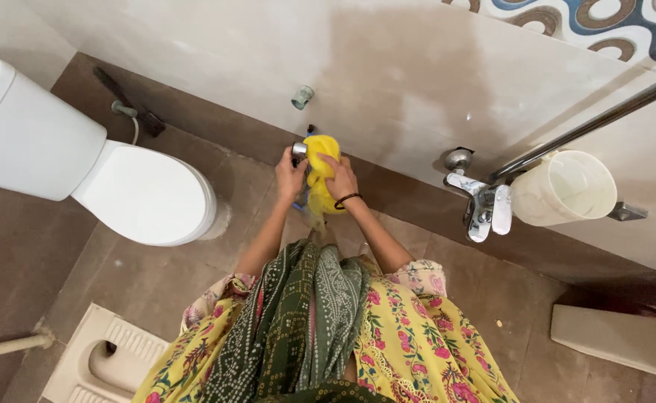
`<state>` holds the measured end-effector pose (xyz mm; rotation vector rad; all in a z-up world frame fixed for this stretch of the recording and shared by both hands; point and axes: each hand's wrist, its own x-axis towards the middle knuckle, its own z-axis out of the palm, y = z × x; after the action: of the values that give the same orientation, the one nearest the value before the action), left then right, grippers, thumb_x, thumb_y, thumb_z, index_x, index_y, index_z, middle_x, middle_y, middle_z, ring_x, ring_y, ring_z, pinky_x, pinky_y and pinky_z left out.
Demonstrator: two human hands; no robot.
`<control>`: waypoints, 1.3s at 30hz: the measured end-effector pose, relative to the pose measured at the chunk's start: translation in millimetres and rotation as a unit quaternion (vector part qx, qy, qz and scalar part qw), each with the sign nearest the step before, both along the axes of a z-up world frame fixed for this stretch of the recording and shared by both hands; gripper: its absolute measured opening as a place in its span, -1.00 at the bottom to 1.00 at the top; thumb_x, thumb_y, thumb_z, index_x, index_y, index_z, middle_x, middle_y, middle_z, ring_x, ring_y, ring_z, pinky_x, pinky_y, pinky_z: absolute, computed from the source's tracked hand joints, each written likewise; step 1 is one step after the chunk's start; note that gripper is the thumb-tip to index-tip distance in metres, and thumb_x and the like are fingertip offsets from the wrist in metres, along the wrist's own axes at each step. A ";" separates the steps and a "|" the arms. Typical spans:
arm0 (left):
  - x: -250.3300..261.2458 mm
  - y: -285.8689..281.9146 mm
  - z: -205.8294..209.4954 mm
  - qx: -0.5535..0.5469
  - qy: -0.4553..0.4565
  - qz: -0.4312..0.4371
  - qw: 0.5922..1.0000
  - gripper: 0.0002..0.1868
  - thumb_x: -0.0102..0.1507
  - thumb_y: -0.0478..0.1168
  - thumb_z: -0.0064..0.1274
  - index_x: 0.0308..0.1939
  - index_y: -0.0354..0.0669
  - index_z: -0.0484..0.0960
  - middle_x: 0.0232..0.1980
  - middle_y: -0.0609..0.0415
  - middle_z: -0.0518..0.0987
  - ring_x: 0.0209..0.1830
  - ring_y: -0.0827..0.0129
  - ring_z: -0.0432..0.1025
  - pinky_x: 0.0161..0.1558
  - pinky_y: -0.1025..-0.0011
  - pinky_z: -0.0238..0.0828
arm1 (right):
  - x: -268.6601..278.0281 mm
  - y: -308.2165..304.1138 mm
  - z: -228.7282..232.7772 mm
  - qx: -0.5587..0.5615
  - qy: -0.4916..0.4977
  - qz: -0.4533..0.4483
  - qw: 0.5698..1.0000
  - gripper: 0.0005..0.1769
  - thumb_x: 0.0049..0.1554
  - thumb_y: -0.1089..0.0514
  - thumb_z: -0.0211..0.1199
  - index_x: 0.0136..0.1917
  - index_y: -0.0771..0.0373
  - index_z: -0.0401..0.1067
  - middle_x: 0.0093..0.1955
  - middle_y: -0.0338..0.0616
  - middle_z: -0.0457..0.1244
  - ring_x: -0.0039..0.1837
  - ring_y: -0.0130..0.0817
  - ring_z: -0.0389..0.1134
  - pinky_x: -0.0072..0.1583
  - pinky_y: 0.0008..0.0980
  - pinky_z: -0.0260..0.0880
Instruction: Cleaning a handheld bidet spray nozzle with a yellow sponge in a bathroom.
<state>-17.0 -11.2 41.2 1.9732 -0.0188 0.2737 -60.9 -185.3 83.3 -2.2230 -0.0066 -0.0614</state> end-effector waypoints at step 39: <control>10.1 12.6 -32.3 -0.281 0.031 -0.061 0.957 -0.47 0.39 -0.19 0.12 0.43 -0.21 0.47 -0.08 0.18 0.44 -0.16 0.46 0.25 -0.11 0.46 0.26 | -14.0 18.5 -78.4 -0.013 0.010 0.055 0.998 -0.24 -0.08 0.34 0.24 0.37 -0.16 0.44 0.22 0.23 0.29 0.33 0.15 0.28 0.36 -0.08 0.29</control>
<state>-6.9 1.4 8.9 1.4073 -0.0186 0.1168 -74.8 -166.8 4.9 -2.2456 -0.1202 0.0208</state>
